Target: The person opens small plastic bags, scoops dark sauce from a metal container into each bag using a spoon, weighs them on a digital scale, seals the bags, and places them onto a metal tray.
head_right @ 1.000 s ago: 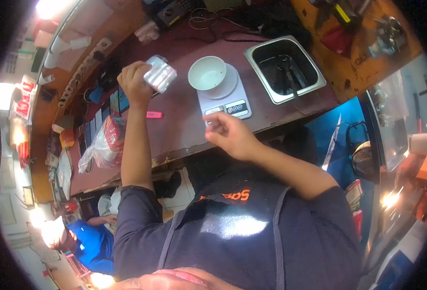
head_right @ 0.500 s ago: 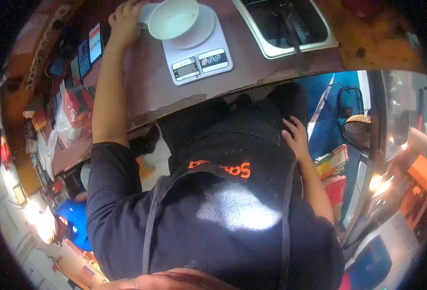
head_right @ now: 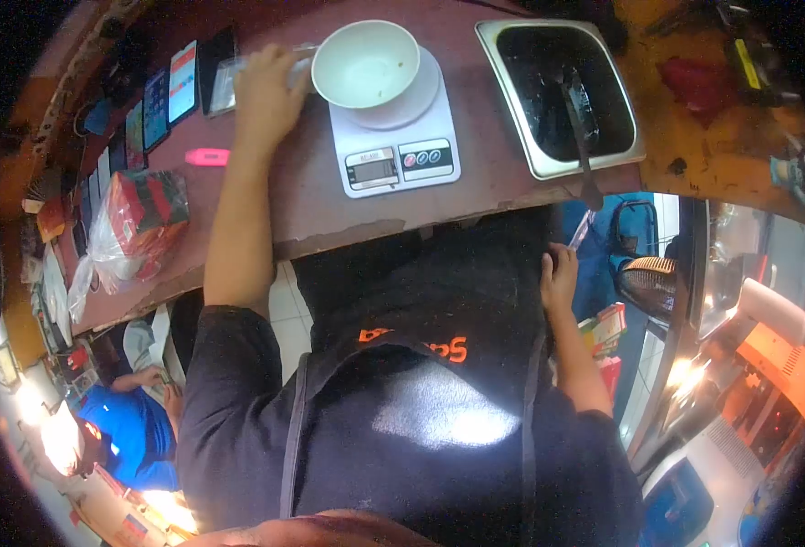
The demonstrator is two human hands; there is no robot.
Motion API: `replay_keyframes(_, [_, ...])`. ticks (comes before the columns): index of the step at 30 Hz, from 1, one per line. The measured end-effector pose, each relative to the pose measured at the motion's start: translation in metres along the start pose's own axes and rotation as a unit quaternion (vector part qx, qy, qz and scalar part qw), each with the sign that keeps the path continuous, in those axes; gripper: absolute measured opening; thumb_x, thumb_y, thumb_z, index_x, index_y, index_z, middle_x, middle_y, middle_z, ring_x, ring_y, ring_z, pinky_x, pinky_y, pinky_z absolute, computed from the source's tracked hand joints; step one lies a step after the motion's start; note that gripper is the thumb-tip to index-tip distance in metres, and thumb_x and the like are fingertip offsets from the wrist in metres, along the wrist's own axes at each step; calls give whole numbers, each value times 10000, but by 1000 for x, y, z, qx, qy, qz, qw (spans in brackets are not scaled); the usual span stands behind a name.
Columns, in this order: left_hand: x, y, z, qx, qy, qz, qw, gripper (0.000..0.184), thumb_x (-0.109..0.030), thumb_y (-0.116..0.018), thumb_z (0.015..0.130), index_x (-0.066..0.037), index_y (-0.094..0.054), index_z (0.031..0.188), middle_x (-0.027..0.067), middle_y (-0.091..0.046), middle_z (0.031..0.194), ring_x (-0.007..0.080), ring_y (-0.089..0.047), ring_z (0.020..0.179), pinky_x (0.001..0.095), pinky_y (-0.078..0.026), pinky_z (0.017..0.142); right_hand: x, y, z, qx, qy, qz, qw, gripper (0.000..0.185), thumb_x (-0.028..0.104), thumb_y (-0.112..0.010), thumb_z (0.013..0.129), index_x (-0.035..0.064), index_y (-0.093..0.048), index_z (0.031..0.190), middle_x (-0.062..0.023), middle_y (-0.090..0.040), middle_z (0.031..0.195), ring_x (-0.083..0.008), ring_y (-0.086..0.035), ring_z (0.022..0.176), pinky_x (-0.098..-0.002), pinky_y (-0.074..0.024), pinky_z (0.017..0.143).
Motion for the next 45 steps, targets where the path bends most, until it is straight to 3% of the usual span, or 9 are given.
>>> replay_keyframes(8, [4, -14, -4, 33, 61, 1, 998, 297, -334, -682, 810, -142, -717, 1033, 78, -642, 975, 289, -598, 961, 473, -425, 787, 20, 9, 3, -37, 43, 13, 998, 198, 125, -620, 865, 4, -618, 1021, -183, -585, 1070, -367, -562, 1031, -413, -440, 915])
replay_keyframes(14, [22, 5, -6, -51, 93, -48, 993, 303, -355, -699, 787, -117, -719, 975, 115, -648, 1010, 329, -605, 966, 478, -449, 813, 45, 19, 8, -54, 46, 75, 995, 169, 104, -639, 853, 13, -633, 994, -170, -605, 1058, -346, -585, 1019, -388, -452, 906])
replay_keyframes(16, [16, -3, -6, 30, 67, 8, 997, 266, -343, -693, 793, -107, -729, 912, 115, -652, 1004, 332, -608, 954, 467, -457, 793, 58, 27, 12, -81, 57, 124, 987, 153, 82, -640, 849, 13, -632, 985, -165, -615, 1041, -322, -599, 993, -377, -472, 872])
replay_keyframes(20, [25, -6, -3, 32, 102, -97, 989, 234, -309, -687, 793, -84, -728, 839, 134, -663, 878, 338, -626, 853, 446, -467, 740, 88, 48, 13, -100, 84, 162, 978, 134, 49, -629, 847, 5, -629, 973, -162, -627, 1011, -295, -614, 936, -342, -484, 839])
replay_keyframes(24, [20, 12, -1, -23, 84, -34, 996, 232, -280, -680, 802, -51, -717, 811, 150, -659, 839, 345, -628, 810, 438, -471, 732, 114, 68, 11, -118, 128, 187, 967, 117, 47, -628, 847, -5, -629, 952, -164, -630, 993, -289, -618, 917, -343, -485, 832])
replay_keyframes(28, [46, 38, -5, -84, 159, -143, 973, 205, -218, -711, 824, -21, -720, 882, 111, -684, 828, 229, -638, 784, 319, -472, 742, 143, 79, 5, -111, 178, 216, 954, 90, 46, -633, 843, -2, -635, 919, -166, -640, 939, -281, -624, 891, -339, -494, 796])
replay_keyframes(31, [71, 31, -22, -114, 289, -481, 820, 104, -76, -706, 847, 28, -696, 840, -6, -614, 831, 72, -522, 793, 223, -401, 723, 185, 82, 8, -71, 232, 254, 936, 82, 44, -639, 840, 3, -641, 911, -158, -648, 903, -277, -632, 847, -335, -503, 760])
replay_keyframes(37, [-25, 109, -40, -130, 140, -565, 803, 92, -67, -714, 834, 24, -701, 835, 33, -610, 870, 107, -533, 828, 245, -406, 737, 323, 98, 34, 46, 356, 368, 858, 198, 87, -682, 846, -1, -682, 1024, -142, -660, 903, -238, -644, 781, -319, -514, 718])
replay_keyframes(45, [-100, 145, -64, -110, 45, -462, 879, 80, -11, -756, 747, 3, -708, 809, 89, -616, 803, 172, -574, 766, 273, -441, 687, 391, 82, 66, 147, 295, 465, 822, 194, 119, -700, 843, -18, -692, 979, -123, -671, 869, -152, -633, 731, -283, -494, 657])
Point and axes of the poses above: each hand's wrist, its own z-axis towards the middle knuckle, its own y-axis out of the back of the hand, x = y × z, the point moved 10 cm from there along z, towards the middle knuckle
